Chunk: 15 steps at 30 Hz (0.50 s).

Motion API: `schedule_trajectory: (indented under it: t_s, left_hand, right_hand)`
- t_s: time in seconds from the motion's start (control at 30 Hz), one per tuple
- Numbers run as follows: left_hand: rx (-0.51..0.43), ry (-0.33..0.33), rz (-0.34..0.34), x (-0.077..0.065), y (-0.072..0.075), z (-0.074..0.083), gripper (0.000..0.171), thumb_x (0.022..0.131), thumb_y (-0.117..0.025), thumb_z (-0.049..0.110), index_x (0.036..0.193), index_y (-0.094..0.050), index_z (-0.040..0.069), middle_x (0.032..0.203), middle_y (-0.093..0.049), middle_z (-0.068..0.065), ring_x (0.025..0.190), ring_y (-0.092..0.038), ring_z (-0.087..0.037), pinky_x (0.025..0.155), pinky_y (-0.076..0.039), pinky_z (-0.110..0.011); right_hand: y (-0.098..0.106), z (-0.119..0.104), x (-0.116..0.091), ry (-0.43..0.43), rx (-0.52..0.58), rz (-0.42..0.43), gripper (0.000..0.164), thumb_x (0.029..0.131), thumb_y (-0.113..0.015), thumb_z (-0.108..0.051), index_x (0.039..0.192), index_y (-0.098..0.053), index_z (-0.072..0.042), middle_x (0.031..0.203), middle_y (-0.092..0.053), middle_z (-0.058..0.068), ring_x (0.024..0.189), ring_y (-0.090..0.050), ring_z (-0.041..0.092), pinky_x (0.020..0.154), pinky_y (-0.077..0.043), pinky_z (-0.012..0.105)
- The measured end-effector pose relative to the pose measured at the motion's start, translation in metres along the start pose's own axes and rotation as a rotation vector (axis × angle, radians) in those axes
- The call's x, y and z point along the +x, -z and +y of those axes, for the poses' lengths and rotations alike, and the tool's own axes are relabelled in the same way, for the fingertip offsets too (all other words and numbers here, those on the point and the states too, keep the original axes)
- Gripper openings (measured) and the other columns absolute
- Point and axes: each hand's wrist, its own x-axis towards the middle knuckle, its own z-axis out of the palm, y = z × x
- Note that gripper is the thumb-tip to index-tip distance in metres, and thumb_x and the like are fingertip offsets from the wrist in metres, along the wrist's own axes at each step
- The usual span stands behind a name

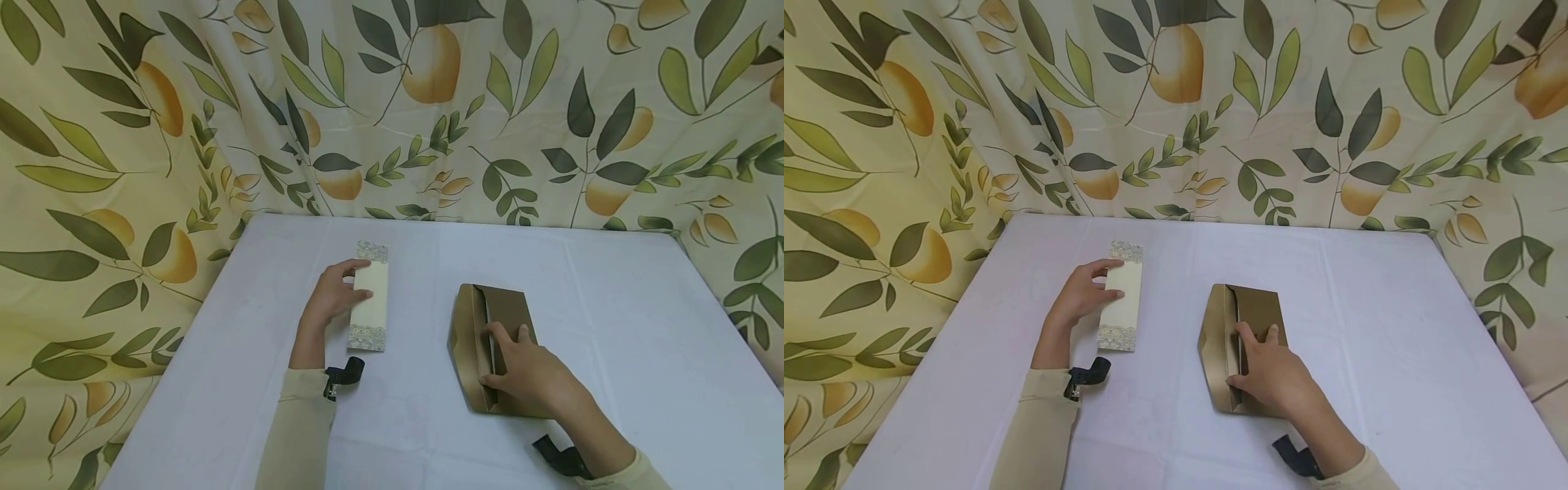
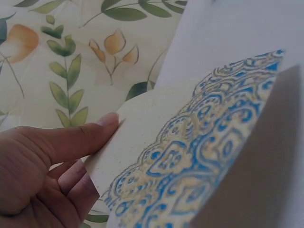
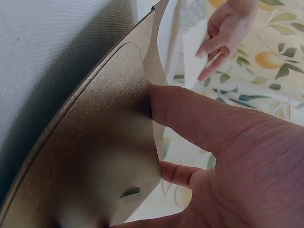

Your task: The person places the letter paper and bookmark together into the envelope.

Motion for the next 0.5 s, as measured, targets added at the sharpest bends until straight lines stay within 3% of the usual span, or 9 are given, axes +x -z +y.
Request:
schedule_trajectory:
  t_s: [0.23,0.5]
  left_hand:
    - [0.041,-0.041,-0.019,0.001,-0.005,0.005,0.059,0.083,-0.086,0.004,0.138,-0.068,0.017,0.113,-0.065,-0.016,0.093,-0.061,-0.030,0.075,-0.050,-0.039]
    - [-0.044,-0.065,-0.071,0.000,-0.014,0.011,0.061,0.086,-0.078,-0.007,0.143,-0.063,0.010,0.115,-0.058,-0.017,0.091,-0.069,-0.025,0.070,-0.055,-0.033]
  right_hand:
    - [0.001,-0.001,0.000,-0.004,-0.008,-0.003,0.082,0.084,-0.087,-0.033,0.146,-0.037,-0.012,0.138,-0.024,0.060,0.044,-0.048,0.019,0.045,-0.041,0.036]
    - [0.003,-0.004,0.000,-0.022,-0.005,-0.019,0.084,0.086,-0.086,-0.033,0.148,-0.035,-0.011,0.140,-0.017,0.061,0.044,-0.050,0.020,0.047,-0.042,0.036]
